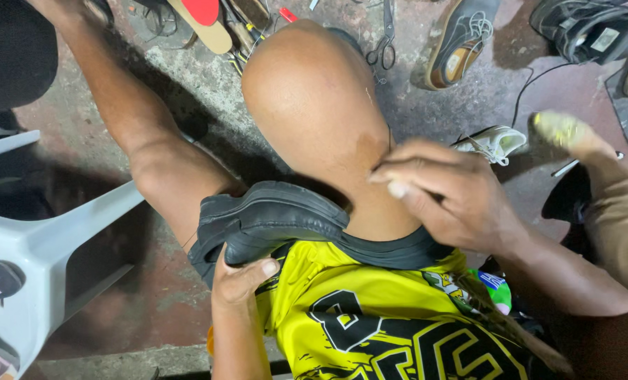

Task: The person stitches a black leather shoe by hand using a needle and thread, pulling the thread tight after each stitch while holding the shoe in their lap.

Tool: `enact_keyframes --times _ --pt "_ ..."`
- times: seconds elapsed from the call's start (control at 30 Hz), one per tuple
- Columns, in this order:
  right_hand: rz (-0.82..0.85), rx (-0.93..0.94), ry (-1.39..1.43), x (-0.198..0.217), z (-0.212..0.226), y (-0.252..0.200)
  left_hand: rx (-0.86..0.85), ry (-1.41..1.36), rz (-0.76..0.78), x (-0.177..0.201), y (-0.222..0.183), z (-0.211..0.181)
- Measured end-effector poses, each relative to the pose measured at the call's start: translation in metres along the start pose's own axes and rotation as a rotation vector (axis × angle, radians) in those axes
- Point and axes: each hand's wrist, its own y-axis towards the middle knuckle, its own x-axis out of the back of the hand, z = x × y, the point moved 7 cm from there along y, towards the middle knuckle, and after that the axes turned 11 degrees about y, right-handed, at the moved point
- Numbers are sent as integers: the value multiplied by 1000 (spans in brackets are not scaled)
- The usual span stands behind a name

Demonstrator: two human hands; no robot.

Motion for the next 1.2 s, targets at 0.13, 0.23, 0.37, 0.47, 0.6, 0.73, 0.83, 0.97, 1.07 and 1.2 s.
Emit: enact_keyframes --times 0.13,0.23,0.37,0.47,0.6,0.73,0.83,0.97,1.07,1.2 --pt "29 65 -59 0 16 -11 31 21 45 -7 -2 -3" --pt "55 130 -24 -4 26 -9 38 39 38 -13 -2 -2" --pt "163 20 -67 -13 24 -8 56 46 21 -13 -3 -1" --pt "194 8 -99 -16 25 -9 54 50 50 -12 -2 -2" --pt "207 7 -125 -19 29 -8 24 69 82 -13 -1 -4" --pt "210 -23 -164 -17 38 -6 0 75 135 -16 2 -7" --pt "200 2 -242 -16 49 -4 9 73 140 -16 3 -6" --pt "283 -67 -261 -18 54 -4 26 77 139 -17 3 -4" --pt "437 -218 -440 -26 48 -8 42 88 162 -18 5 -5" --pt "466 -60 -609 -23 66 5 36 -104 295 -22 13 -9"
